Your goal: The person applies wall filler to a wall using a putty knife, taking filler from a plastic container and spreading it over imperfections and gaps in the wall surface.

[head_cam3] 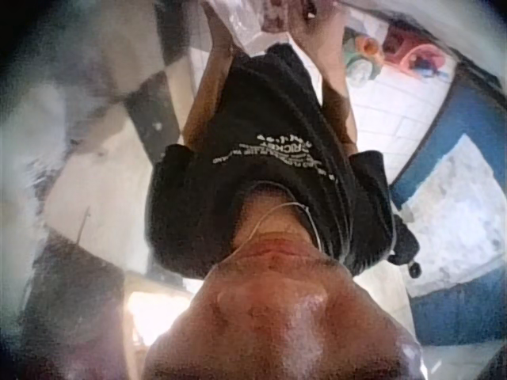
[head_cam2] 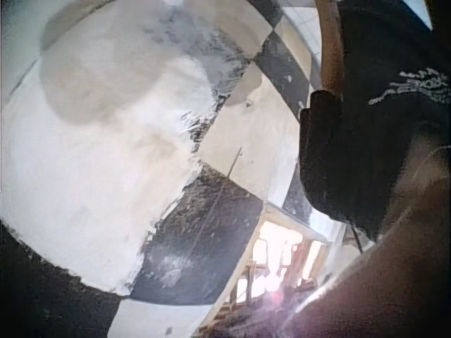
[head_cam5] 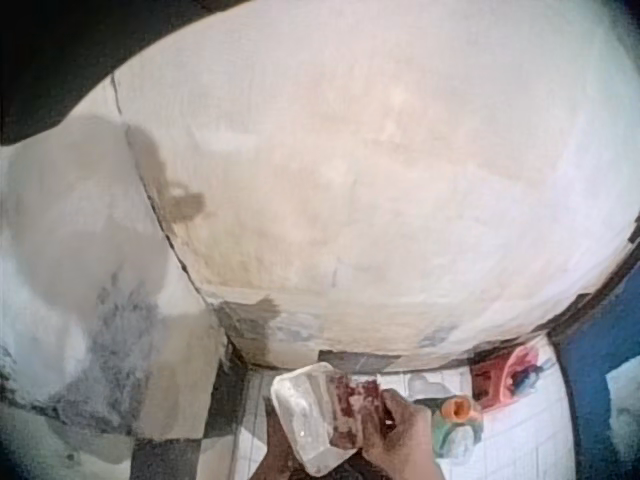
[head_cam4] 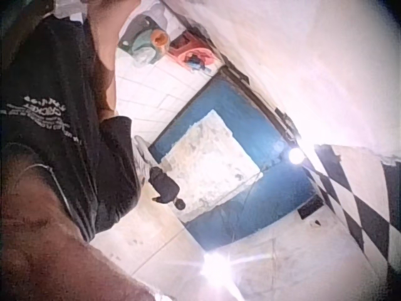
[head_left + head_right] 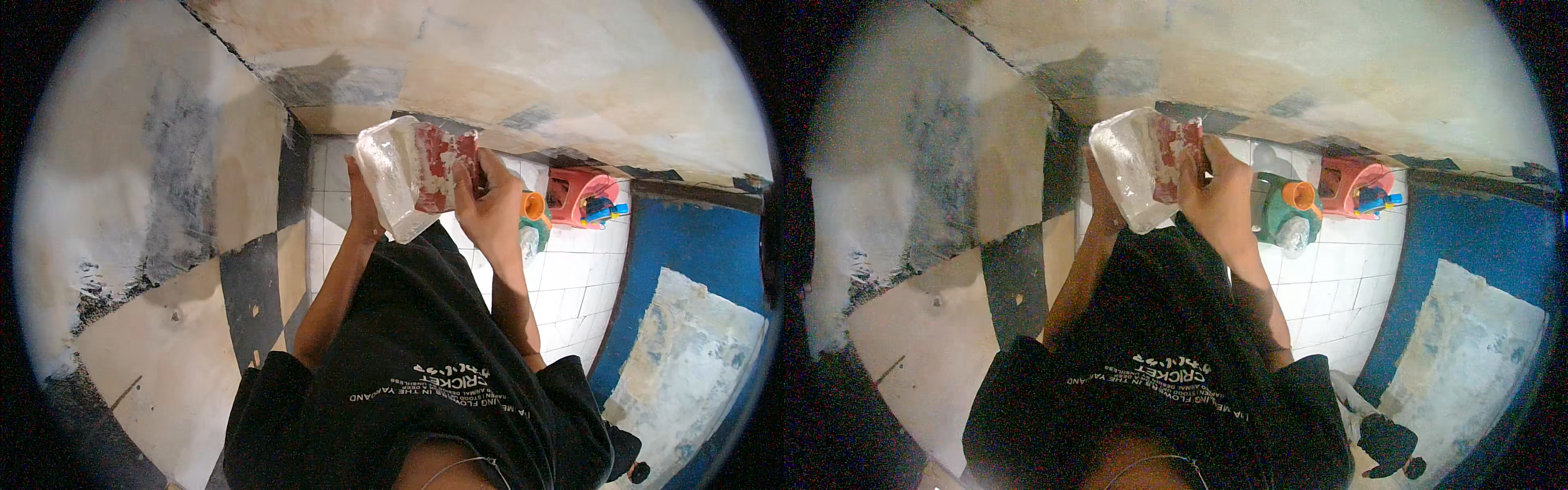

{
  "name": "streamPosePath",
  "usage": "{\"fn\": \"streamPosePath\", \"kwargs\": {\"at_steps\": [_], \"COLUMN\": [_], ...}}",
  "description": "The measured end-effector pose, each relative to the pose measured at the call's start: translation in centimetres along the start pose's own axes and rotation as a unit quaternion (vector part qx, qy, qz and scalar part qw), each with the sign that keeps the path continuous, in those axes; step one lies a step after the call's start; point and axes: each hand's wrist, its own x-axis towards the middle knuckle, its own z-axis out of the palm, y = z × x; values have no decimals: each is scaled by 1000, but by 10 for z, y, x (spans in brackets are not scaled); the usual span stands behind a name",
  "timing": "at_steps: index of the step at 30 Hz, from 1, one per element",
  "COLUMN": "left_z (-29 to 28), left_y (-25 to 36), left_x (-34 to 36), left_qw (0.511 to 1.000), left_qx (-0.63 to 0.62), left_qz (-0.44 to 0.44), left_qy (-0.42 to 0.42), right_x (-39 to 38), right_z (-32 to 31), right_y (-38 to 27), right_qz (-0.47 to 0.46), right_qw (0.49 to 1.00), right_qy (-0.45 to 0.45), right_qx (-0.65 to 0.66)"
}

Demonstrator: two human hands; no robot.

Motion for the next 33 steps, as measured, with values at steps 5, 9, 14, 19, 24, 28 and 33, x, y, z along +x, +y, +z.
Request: {"fn": "streamPosePath", "kwargs": {"at_steps": [5, 9, 14, 19, 24, 28, 33], "left_z": [-10, 5, 4, -2, 10, -8, -10], "left_y": [2, 1, 4, -3, -1, -3, -5], "left_x": [-1, -7, -13, -7, -5, -6, -3], "left_qw": [995, 999, 998, 999, 999, 996, 999], "left_qx": [-88, -26, -49, -22, -22, -86, -29], "left_qz": [-33, -17, -38, -16, -5, -13, -13], "left_qy": [29, 37, 27, 33, 27, 1, 19], "right_x": [4, 11, 3, 3, 11, 3, 3], "right_z": [10, 26, 33, 38, 30, 41, 31], "right_y": [-12, 5, -24, -15, -4, -6, -14], "right_qz": [-40, -85, -69, -96, -83, -89, -101], "right_qw": [997, 983, 974, 977, 979, 974, 975], "right_qy": [-37, -57, -143, -128, -60, -91, -74], "right_qx": [-54, -150, -164, -138, -174, -188, -182]}}
